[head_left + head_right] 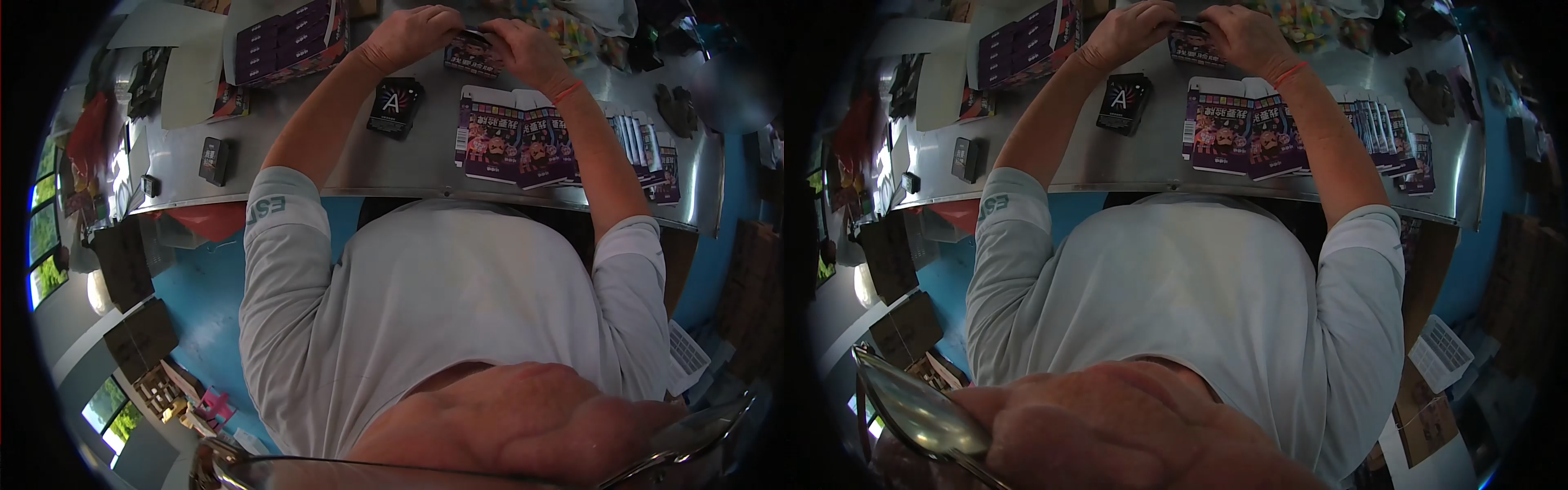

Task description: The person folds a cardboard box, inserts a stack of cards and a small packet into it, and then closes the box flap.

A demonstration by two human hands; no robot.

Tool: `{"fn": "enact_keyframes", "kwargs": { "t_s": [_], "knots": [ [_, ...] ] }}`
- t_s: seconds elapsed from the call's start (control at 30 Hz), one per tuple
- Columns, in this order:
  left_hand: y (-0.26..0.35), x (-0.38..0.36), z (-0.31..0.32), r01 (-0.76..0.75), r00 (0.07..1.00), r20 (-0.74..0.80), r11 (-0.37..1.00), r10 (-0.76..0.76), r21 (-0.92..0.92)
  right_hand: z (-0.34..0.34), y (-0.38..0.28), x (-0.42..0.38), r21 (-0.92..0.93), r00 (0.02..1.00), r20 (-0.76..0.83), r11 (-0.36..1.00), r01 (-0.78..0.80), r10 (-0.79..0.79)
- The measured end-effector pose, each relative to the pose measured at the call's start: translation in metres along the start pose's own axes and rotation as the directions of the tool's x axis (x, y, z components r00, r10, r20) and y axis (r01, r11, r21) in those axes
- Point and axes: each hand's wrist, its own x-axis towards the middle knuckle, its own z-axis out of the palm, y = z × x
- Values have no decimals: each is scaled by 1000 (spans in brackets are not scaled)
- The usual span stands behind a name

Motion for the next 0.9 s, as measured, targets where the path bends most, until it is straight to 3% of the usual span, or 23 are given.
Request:
{"fn": "enact_keyframes", "kwargs": {
  "t_s": [0.3, 0.73, 0.9],
  "knots": [
    [-5, -9, 10, 134, 991, 5, 977, -135, -164, 3, -2, 0, 5, 999, -32, 1000, 12, -11],
    [-1, -17, 13, 194, 980, 10, 957, -197, -218, 9, -7, -8, 9, 971, -202, 991, 131, -126],
    [0, -22, 13, 214, 976, 13, 949, -217, -231, 12, -10, -17, 18, 976, -188, 993, 118, -112]
  ]
}}
